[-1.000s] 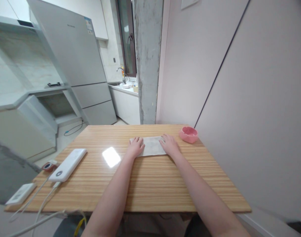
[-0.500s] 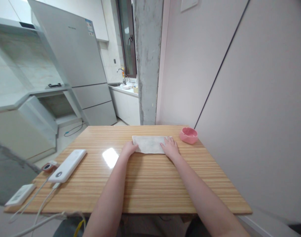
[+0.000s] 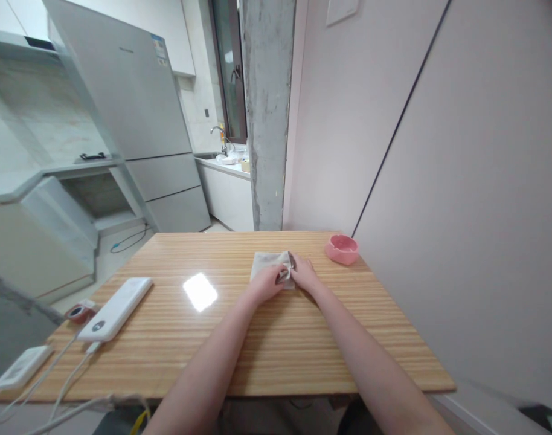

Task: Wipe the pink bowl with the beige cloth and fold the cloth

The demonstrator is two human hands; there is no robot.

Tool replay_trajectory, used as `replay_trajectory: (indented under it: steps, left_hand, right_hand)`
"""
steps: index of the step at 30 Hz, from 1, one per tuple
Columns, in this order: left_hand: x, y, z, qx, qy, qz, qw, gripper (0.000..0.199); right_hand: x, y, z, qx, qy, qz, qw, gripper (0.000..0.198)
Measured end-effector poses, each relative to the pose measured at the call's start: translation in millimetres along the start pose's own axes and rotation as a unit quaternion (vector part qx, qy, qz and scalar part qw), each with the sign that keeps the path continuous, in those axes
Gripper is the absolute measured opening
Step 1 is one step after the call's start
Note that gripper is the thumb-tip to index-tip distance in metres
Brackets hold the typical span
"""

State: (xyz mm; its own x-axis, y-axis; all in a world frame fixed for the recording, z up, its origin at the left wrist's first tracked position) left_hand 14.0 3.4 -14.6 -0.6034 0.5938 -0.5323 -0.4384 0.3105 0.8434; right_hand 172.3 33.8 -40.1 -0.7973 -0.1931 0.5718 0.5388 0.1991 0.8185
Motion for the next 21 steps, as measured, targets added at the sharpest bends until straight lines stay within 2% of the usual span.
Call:
replay_trajectory:
  steps: [3, 6, 9, 11, 13, 16, 18, 21]
  left_hand:
    - [0.5, 4.7, -3.8, -0.036, 0.000, -0.050, 0.998, 0.031]
    - [6.1, 18.1, -8.8, -0.087, 0.065, -0.057, 0.992, 0.029]
    - [17.8, 26.5, -11.5, -0.119, 0.176, 0.006, 0.977, 0.028]
    - [28.4, 27.8, -12.2, -0.125, 0.218, 0.029, 0.967, 0.028]
    - [39.6, 27.3, -12.1, -0.115, 0.219, 0.024, 0.969, 0.028]
    - [52.9, 26.4, -11.2, -0.095, 0.193, -0.006, 0.977, 0.027]
    - [56.3, 25.1, -10.1, -0.098, 0.189, -0.019, 0.977, 0.025]
    - [51.4, 19.9, -6.8, -0.089, 0.191, -0.014, 0.977, 0.025]
  right_hand:
    - [-2.0, 6.2, 1.5, -0.074, -0.010, 0.015, 0.997, 0.055]
    - [5.0, 7.3, -2.5, -0.105, 0.054, 0.012, 0.993, 0.048]
    - [23.9, -1.2, -10.9, -0.033, 0.157, -0.019, 0.987, 0.043]
    - [39.4, -8.3, -17.7, 0.027, 0.173, -0.056, 0.983, 0.040]
    - [51.1, -11.0, -25.5, 0.047, 0.114, -0.103, 0.987, 0.042]
    - [49.0, -2.3, -42.4, 0.029, -0.032, -0.181, 0.982, 0.049]
    - [30.3, 9.6, -59.2, 0.022, -0.099, -0.221, 0.970, 0.047]
    - [-17.5, 29.5, -90.7, 0.000, -0.147, -0.241, 0.959, 0.039]
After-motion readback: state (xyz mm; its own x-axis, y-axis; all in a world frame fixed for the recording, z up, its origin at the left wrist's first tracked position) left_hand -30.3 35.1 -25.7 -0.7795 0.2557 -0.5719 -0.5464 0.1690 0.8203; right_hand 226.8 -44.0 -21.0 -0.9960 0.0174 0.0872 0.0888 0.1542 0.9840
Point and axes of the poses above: each hand's wrist, its own z-axis towards the middle knuckle, its own y-axis out of the back of the hand, x = y × z, the point moved 1 cm from there along z, towards the middle knuckle, and after that the axes turned 15 degrees about x, right-handed, at the moved point
